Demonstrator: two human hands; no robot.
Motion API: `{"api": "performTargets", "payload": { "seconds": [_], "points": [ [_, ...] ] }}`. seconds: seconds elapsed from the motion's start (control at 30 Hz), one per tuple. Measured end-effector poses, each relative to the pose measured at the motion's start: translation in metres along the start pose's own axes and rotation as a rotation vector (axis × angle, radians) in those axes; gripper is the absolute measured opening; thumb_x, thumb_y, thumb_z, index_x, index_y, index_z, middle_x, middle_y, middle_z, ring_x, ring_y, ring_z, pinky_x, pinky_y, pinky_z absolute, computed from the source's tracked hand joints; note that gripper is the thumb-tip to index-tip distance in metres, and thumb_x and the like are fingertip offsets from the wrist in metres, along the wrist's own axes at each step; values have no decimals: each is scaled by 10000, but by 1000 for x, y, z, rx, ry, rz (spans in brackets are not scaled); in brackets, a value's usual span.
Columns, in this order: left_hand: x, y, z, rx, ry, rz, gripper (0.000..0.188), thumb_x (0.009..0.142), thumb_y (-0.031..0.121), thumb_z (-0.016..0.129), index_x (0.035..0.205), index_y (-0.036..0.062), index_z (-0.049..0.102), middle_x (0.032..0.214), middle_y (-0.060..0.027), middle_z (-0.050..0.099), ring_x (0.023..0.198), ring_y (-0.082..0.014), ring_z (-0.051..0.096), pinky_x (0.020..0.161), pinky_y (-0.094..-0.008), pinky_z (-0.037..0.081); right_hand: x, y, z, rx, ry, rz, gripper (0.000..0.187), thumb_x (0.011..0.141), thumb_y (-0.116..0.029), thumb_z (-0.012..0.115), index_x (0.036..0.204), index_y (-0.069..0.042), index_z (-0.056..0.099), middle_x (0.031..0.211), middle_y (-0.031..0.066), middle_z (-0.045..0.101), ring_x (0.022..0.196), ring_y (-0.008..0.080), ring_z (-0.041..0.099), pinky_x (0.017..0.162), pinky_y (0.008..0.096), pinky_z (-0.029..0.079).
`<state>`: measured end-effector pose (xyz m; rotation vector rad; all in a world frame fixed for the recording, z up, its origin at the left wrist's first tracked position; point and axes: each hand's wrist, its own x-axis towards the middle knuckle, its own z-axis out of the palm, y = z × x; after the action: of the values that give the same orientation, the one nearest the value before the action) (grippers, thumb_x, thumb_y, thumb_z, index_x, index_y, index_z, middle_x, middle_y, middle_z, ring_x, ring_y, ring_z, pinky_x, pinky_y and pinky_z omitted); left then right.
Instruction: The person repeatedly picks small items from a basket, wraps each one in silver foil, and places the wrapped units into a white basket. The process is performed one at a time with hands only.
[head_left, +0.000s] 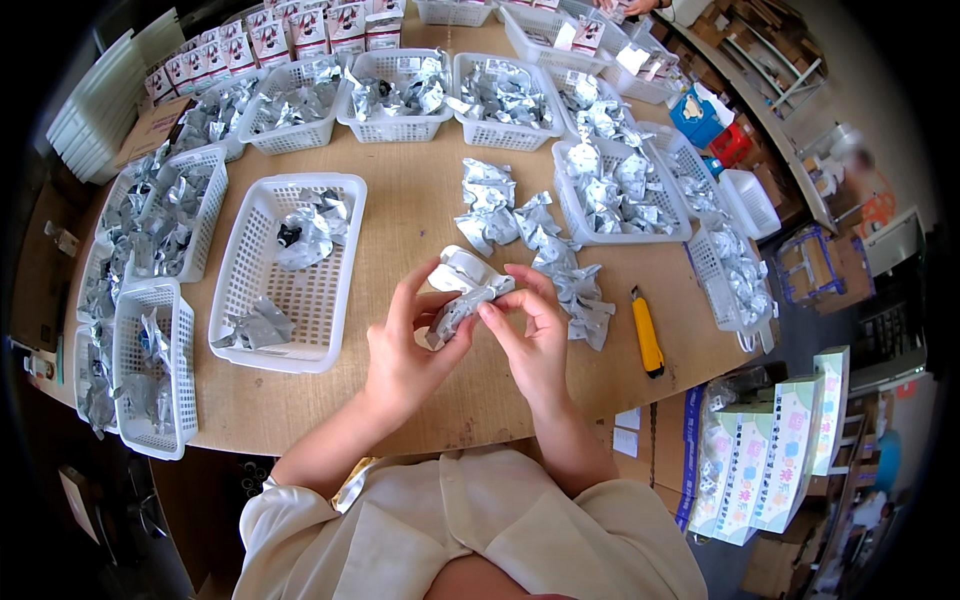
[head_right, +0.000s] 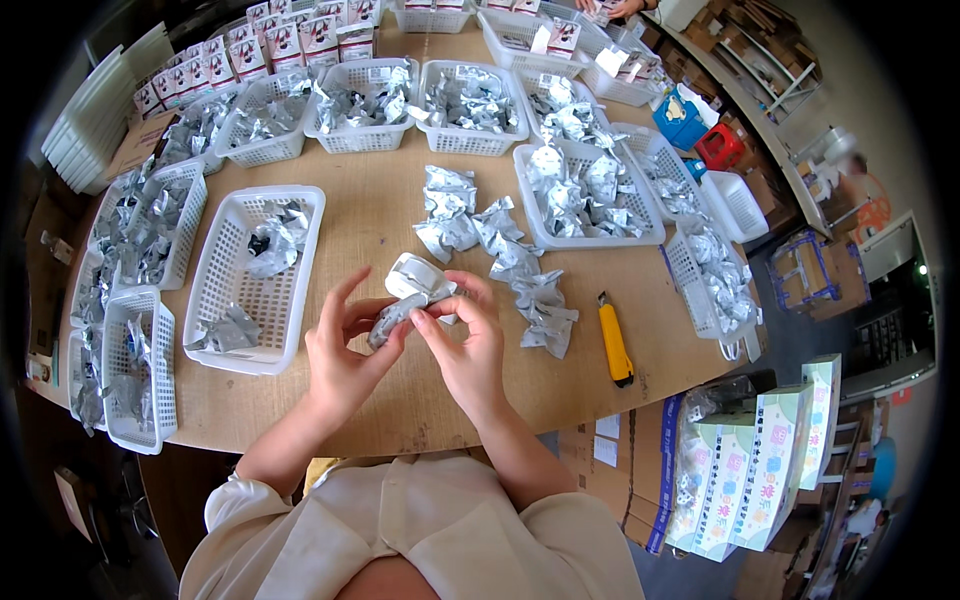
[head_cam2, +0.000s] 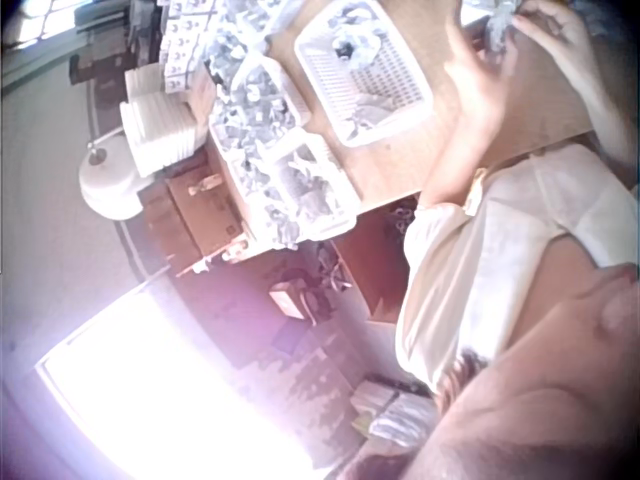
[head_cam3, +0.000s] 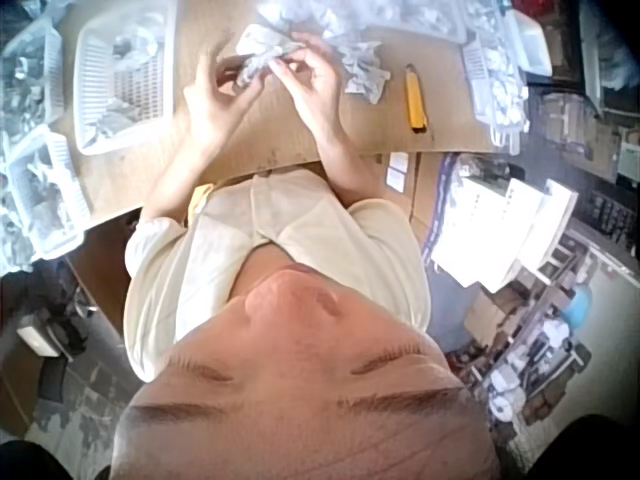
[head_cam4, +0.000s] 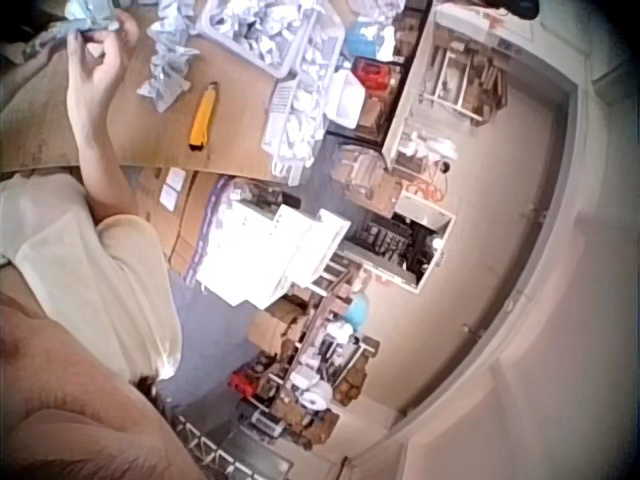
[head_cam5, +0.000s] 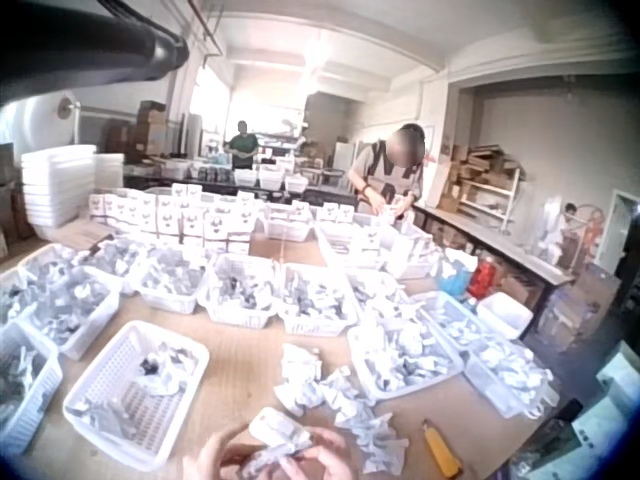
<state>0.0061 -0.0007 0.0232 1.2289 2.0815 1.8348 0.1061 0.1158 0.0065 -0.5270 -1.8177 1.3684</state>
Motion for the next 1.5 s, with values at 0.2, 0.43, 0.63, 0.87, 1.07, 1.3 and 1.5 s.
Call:
{"api": "performTargets", "payload": {
  "seconds": [0.2,0.43,0.63,0.87,1.07,1.3,1.5],
  "points": [
    [2,0,-2,62,18,118,290,755,30,750,1035,-11,686,932,-151,704,768,-211,703,648,-291,559,0,-3,1,-13,7,0,148,809,-135,763,789,-40,652,1198,105,537,1147,218,502,950,357,389],
    [-6,-7,9,-432,56,-184,279,805,0,700,1080,-44,681,956,-104,700,859,-140,655,709,-250,528,-5,15,16,200,119,-47,547,796,-40,768,1184,-53,382,1198,135,519,1078,179,530,933,336,441],
    [-8,-17,6,-781,-15,-441,199,899,48,638,1067,-49,682,962,-95,695,852,-112,633,769,-245,505,-16,14,27,324,188,-25,524,834,-30,722,1227,-37,375,1163,126,526,1044,166,541,884,285,455],
    [2,-19,9,-1063,-28,-718,139,904,79,633,967,-23,703,886,-100,702,805,-160,674,721,-293,561,-21,29,20,279,169,-105,462,882,-28,651,1260,-23,387,1162,129,528,1037,153,542,856,261,451],
    [-1,-31,13,-690,6,-468,149,889,76,674,982,-36,707,907,-82,703,776,-99,633,701,-250,519,3,26,3,13,200,-621,467,856,-91,667,1274,-44,466,1354,238,396,1171,317,459,998,437,373],
    [-2,-12,10,-446,-56,-226,178,875,50,689,1022,-51,698,905,-79,703,806,-81,616,671,-221,501,13,-16,-12,-622,-51,-646,187,807,-201,723,986,-152,705,1339,150,455,1197,348,424,1014,453,318],
    [-2,-15,8,-444,-69,-288,162,883,57,682,999,-55,696,901,-78,702,786,-86,615,675,-227,500,14,-10,-19,-163,-173,-235,476,778,-127,778,1206,-71,577,1168,106,582,1064,222,564,898,363,442]
  ]
}}
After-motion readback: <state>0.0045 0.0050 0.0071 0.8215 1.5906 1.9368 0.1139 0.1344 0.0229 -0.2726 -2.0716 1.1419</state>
